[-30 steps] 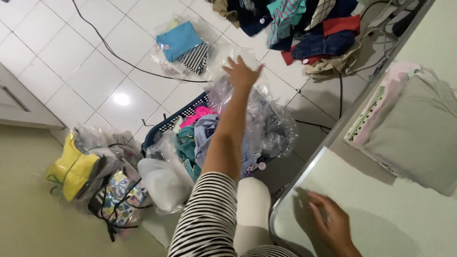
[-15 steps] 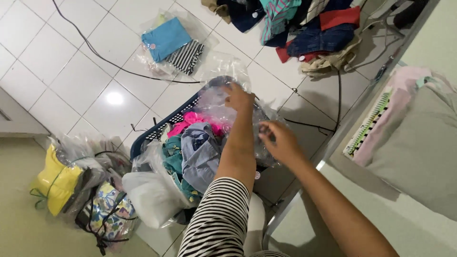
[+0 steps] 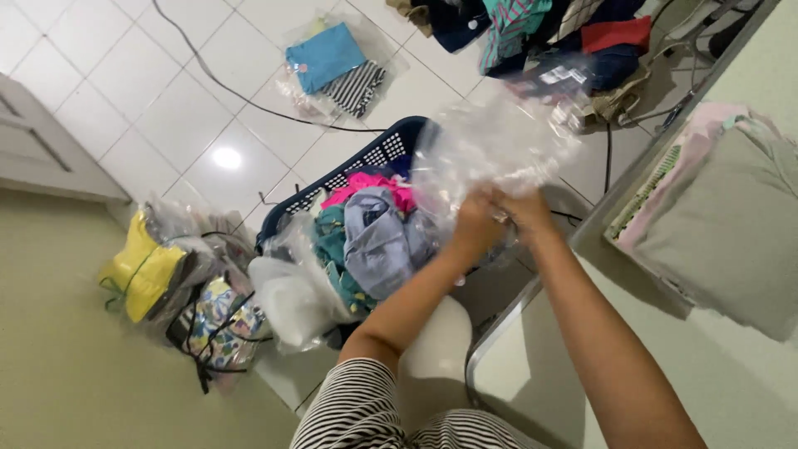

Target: Folding shirts and placing them into clear plastic bags for packaging.

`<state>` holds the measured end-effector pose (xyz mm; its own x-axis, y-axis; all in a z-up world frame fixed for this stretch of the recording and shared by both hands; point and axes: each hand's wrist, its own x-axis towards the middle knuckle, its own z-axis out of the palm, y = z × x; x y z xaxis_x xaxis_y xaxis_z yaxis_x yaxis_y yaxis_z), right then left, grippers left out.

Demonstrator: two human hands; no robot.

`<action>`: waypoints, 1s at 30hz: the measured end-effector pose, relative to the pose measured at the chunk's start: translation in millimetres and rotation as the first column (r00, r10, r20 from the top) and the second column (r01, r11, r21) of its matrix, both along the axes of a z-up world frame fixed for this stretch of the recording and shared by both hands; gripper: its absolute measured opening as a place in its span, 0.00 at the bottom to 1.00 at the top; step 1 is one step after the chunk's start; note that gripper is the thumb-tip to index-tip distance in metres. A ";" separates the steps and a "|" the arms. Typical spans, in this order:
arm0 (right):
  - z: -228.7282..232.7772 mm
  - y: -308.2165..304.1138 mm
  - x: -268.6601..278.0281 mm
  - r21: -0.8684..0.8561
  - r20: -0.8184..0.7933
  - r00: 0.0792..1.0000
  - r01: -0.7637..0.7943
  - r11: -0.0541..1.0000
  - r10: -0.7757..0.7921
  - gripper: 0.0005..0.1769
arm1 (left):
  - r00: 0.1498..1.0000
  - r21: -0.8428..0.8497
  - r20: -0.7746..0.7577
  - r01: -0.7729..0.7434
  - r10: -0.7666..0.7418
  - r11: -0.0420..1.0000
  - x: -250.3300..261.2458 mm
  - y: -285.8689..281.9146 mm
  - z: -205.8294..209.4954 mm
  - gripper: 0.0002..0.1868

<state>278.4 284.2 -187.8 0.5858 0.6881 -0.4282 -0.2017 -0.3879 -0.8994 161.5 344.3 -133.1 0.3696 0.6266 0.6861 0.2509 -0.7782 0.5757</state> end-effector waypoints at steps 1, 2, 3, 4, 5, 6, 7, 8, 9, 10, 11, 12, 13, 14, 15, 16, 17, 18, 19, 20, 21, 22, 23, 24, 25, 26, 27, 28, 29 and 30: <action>39.3 -15.0 -11.0 0.007 0.002 1.000 -0.002 1.000 0.002 0.40 | 1.000 0.007 0.002 -0.002 0.002 1.000 -4.8 -16.5 12.8 0.19; 78.5 -31.0 -21.8 -0.002 -0.054 0.998 0.043 0.999 -0.043 0.36 | 0.997 0.061 -0.081 -0.015 0.020 0.998 -9.3 -33.6 25.6 0.13; 117.8 -49.3 -31.8 -0.015 -0.107 0.990 0.093 0.996 -0.094 0.33 | 0.986 0.114 -0.161 -0.019 0.037 0.993 -12.5 -52.1 38.2 0.08; 93.1 -67.7 -22.5 -0.007 -0.104 0.990 0.096 0.995 -0.096 0.33 | 0.987 0.121 -0.157 -0.016 0.035 0.993 -18.8 -60.1 46.4 0.08; 68.8 -89.8 -14.4 -0.078 -0.191 0.948 0.246 0.966 -0.257 0.26 | 0.975 0.081 -0.017 0.221 -0.221 0.972 -26.1 -71.5 54.7 0.07; 44.3 -112.1 -5.9 -0.160 -0.262 0.873 0.382 0.910 -0.412 0.19 | 0.881 0.076 0.129 0.449 -0.455 0.890 -33.0 -82.9 62.7 0.07; 68.4 -134.8 -9.5 -0.158 -0.261 0.870 0.389 0.908 -0.419 0.19 | 0.877 0.078 0.130 0.456 -0.462 0.887 -35.5 -105.6 63.4 0.07; 92.2 -157.8 -13.2 -0.122 -0.260 0.846 0.450 0.885 -0.466 0.14 | 0.863 0.074 0.133 0.483 -0.488 0.873 -38.1 -128.6 63.8 0.13; 116.2 -182.0 -19.9 -0.086 -0.260 0.817 0.512 0.855 -0.515 0.09 | 0.845 0.071 0.136 0.513 -0.518 0.855 -43.2 -152.0 64.4 0.20; 102.1 -219.7 -5.1 -0.084 -0.260 0.810 0.522 0.848 -0.525 0.09 | 0.838 0.072 0.136 0.524 -0.529 0.849 -61.8 -160.2 96.4 0.20; 85.6 -260.3 8.8 0.042 0.049 0.980 0.189 0.981 -0.191 0.14 | 0.822 0.115 0.122 0.544 -0.556 0.831 -80.3 -170.3 126.3 0.20; 69.0 -301.0 22.2 0.043 0.379 0.912 -0.189 0.981 0.159 0.18 | 0.806 0.158 0.108 0.564 -0.582 0.811 -98.5 -179.6 156.1 0.20; 104.4 -301.8 -8.8 0.048 0.388 0.909 -0.183 0.982 0.150 0.18 | 0.801 0.169 0.110 0.568 -0.588 0.806 -117.5 -178.8 150.0 0.20; 139.5 -302.1 -40.3 0.089 -0.018 0.950 0.312 0.946 -0.311 0.11 | 0.826 0.147 0.225 0.496 -0.518 0.856 -136.3 -177.0 143.8 0.19; 173.6 -303.6 -70.5 -0.071 -0.394 0.629 0.706 0.704 -0.670 0.10 | 0.839 0.108 0.335 0.419 -0.429 0.902 -154.4 -177.5 136.3 0.22; 174.4 -310.3 -70.3 -0.064 -0.392 0.632 0.706 0.705 -0.668 0.10 | 0.837 0.114 0.340 0.417 -0.429 0.902 -164.6 -159.7 132.6 0.22; 174.9 -323.2 -77.1 -0.052 -0.401 0.626 0.713 0.699 -0.669 0.10 | 0.894 -0.056 0.225 0.409 -0.388 0.911 -178.8 -145.3 128.5 0.49; 174.8 -335.9 -83.8 -0.039 -0.409 0.621 0.720 0.692 -0.669 0.09 | 0.929 -0.219 0.096 0.371 -0.358 0.902 -192.4 -130.6 123.7 0.78; 173.6 -348.0 -98.2 -0.039 -0.408 0.617 0.724 0.688 -0.673 0.09 | 0.926 -0.220 0.098 0.376 -0.364 0.900 -200.9 -129.3 150.1 0.78; 172.3 -359.5 -112.7 -0.018 -0.422 0.616 0.727 0.686 -0.665 0.08 | 0.799 -0.424 -0.273 0.401 -0.536 0.812 -209.2 -127.5 176.2 0.68; 170.6 -368.1 -126.4 0.006 -0.438 0.618 0.728 0.686 -0.653 0.08 | 0.499 -0.608 -0.545 0.318 -0.674 0.727 -217.9 -123.7 202.7 0.65; 169.9 -375.1 -133.7 0.007 -0.438 0.617 0.729 0.684 -0.653 0.08 | 0.498 -0.607 -0.545 0.321 -0.674 0.727 -210.3 -120.2 182.0 0.65; 168.6 -382.2 -140.9 0.029 -0.453 0.618 0.731 0.682 -0.642 0.08 | 0.469 -0.565 -0.566 0.379 -0.678 0.733 -201.9 -116.4 160.7 0.70; 167.0 -388.7 -147.3 0.051 -0.468 0.619 0.732 0.680 -0.631 0.09 | 0.440 -0.521 -0.587 0.437 -0.679 0.733 -192.8 -112.2 139.1 0.75; 165.5 -398.7 -150.2 0.054 -0.469 0.617 0.734 0.677 -0.632 0.09 | 0.439 -0.519 -0.588 0.440 -0.680 0.733 -180.8 -109.8 123.9 0.75; 163.3 -408.2 -152.8 0.078 -0.484 0.619 0.735 0.674 -0.619 0.09 | 0.387 -0.630 -0.447 0.504 -0.806 0.591 -168.4 -106.8 108.2 0.72; 160.5 -420.6 -160.1 0.093 -0.500 0.616 0.737 0.670 -0.609 0.10 | 0.321 -0.719 -0.285 0.551 -0.903 0.423 -160.5 -106.8 90.7 0.70; 156.7 -430.7 -161.0 0.086 -0.502 0.610 0.740 0.667 -0.613 0.10 | 0.315 -0.724 -0.284 0.548 -0.905 0.418 -148.2 -110.2 74.3 0.70; 154.0 -440.3 -160.3 0.101 -0.517 0.608 0.742 0.662 -0.603 0.11 | 0.407 -0.716 -0.302 0.501 -0.862 0.487 -134.3 -113.2 58.5 0.57; 151.2 -449.6 -159.1 0.117 -0.531 0.606 0.744 0.657 -0.592 0.12 | 0.494 -0.705 -0.319 0.447 -0.809 0.551 -120.0 -116.1 42.5 0.45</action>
<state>119.3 -165.3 -36.6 0.7475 0.3051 -0.5900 -0.6628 0.2836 -0.6930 41.5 228.2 -90.7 0.9743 0.1876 -0.1245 0.2053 -0.5130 0.8335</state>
